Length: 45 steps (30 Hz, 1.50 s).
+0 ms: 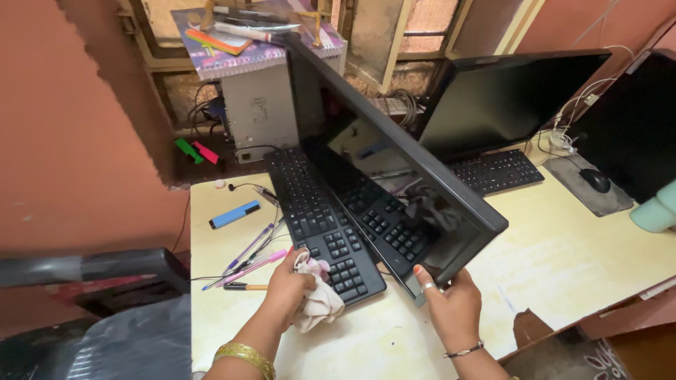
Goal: The person wipes a desk with a cloth, then picks up and inspects several pens and markers one by one. They place the items into a pencil case and arrange them on the desk, occasionally opening a drawer and handling a pair of earphones.
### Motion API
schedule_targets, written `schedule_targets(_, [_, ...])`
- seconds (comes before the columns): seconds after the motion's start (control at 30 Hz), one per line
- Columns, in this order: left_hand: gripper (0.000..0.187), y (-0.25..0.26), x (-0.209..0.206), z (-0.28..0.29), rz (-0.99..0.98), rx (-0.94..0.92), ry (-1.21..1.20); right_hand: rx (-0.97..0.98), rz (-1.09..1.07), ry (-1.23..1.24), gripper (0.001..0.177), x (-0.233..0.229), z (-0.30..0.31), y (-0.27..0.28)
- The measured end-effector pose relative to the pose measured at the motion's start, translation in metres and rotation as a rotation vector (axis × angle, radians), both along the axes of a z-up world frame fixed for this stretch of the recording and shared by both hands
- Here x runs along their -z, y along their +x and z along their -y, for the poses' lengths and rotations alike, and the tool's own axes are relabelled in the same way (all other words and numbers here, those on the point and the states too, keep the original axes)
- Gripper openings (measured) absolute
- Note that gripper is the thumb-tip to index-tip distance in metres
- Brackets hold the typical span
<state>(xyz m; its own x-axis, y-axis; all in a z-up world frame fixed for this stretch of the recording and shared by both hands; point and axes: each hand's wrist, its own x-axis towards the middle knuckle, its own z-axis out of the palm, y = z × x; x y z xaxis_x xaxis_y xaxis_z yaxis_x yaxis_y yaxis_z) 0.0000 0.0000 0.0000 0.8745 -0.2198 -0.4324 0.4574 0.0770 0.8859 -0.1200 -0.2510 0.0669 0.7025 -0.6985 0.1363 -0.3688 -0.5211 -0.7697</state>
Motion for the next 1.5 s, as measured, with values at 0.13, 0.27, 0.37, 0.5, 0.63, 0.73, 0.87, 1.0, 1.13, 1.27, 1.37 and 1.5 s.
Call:
schedule_targets(0.13, [0.081, -0.005, -0.006, -0.014, -0.037, -0.022, -0.067, -0.011, 0.115, -0.073, 0.039, 0.0, -0.019, -0.002])
schedule_targets(0.27, [0.078, -0.013, -0.007, -0.031, -0.05, -0.013, -0.116, -0.005, 0.136, -0.122, 0.042, -0.001, -0.031, -0.003])
schedule_targets(0.37, [0.075, -0.019, -0.007, -0.048, -0.014, -0.025, -0.073, -0.026, 0.065, -0.098, 0.054, 0.0, -0.029, -0.004])
schedule_targets(0.5, [0.076, -0.023, -0.015, -0.084, 0.043, -0.105, -0.07, -0.141, 0.194, -0.032, 0.093, 0.026, -0.015, -0.018])
schedule_targets(0.63, [0.073, -0.028, -0.039, -0.133, 0.076, -0.267, -0.023, -0.075, 0.202, 0.329, 0.103, 0.093, 0.007, -0.05])
schedule_targets(0.73, [0.072, -0.038, -0.052, -0.16, 0.133, -0.394, -0.098, -0.123, 0.046, 0.532, 0.092, 0.147, 0.024, -0.063])
schedule_targets(0.87, [0.072, -0.065, -0.054, -0.173, 0.174, -0.493, -0.099, -0.421, -0.189, 0.652, 0.068, 0.169, 0.024, -0.061])
schedule_targets(1.0, [0.065, -0.11, -0.034, -0.143, 0.111, -0.438, 0.095, -0.696, -0.428, 0.785, 0.055, 0.132, -0.039, -0.063])
schedule_targets(1.13, [0.069, -0.159, -0.018, -0.093, 0.325, -0.284, 0.413, -0.638, -0.462, 1.25, 0.054, 0.081, -0.118, -0.075])
schedule_targets(1.27, [0.066, -0.2, -0.027, -0.091, 0.324, 0.068, 0.495, -0.711, -0.365, 1.43, 0.052, 0.068, -0.173, -0.082])
schedule_targets(1.37, [0.066, -0.212, -0.034, -0.135, 0.535, 0.299, 0.593, -0.833, -0.368, 1.098, 0.05, 0.076, -0.198, -0.083])
schedule_targets(1.5, [0.067, -0.211, 0.013, -0.253, 0.598, 0.626, 0.973, -0.996, -0.277, -0.005, 0.053, 0.093, -0.22, -0.065])
